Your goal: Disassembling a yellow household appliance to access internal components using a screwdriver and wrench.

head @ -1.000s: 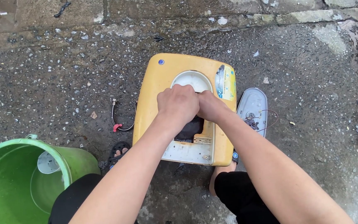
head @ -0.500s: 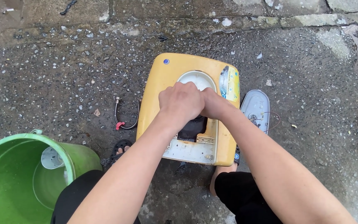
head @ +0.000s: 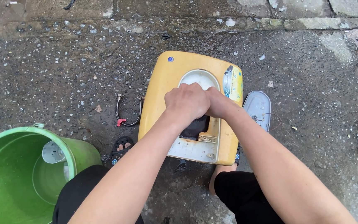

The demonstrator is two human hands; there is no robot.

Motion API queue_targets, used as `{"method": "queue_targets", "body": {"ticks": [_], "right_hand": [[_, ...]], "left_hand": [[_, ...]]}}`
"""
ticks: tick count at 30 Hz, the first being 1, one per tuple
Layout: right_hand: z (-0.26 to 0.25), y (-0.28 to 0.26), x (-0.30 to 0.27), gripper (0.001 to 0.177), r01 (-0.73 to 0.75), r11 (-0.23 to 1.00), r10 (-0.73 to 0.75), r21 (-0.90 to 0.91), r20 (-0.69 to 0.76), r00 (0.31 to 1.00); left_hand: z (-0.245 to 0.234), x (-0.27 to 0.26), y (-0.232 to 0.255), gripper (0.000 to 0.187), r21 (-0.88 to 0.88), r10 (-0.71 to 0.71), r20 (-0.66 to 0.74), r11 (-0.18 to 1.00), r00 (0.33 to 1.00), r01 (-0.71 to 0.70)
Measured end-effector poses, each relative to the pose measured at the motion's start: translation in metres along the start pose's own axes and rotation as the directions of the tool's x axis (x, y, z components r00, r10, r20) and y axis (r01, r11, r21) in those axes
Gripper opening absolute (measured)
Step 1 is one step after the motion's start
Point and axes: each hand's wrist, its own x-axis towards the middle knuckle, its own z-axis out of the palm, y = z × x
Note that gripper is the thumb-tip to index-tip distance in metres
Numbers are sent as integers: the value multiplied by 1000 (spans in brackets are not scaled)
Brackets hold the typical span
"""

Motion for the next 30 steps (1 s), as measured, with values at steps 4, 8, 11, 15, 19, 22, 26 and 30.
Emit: {"method": "queue_targets", "body": {"ticks": [4,8,11,15,19,22,26,30], "right_hand": [[3,-1,2,18,-4,1000,4,-3,13,1000],[9,2,2,17,-15,1000,15,-25,-3,1000],[14,2,2,17,-27,999,26,-44,-30,999],[14,6,6,17,-55,997,55,-47,-3,998],[16,7,5,16,-62,996,59,-69,-42,997],[20,6,1,16,-76,995,74,-70,-28,997],[20,8,4,16,-93,992,90,-86,-38,995],[20,10,5,15,-108,990,105,-93,-29,994]], "left_hand": [[1,3,0,59,-3,23,-33,1000,999,-23],[-1,4,0,60,2,28,-22,1000,999,-28],[-9,-8,7,59,5,21,19,1000,1000,-21],[-4,-16,12,55,21,5,14,1000,1000,-5],[-7,-10,11,56,12,-6,41,1000,999,6],[-1,-5,6,52,46,13,23,999,1000,-14],[0,5,2,47,174,44,18,984,999,-47],[-2,0,5,48,193,47,30,980,998,-52]]}}
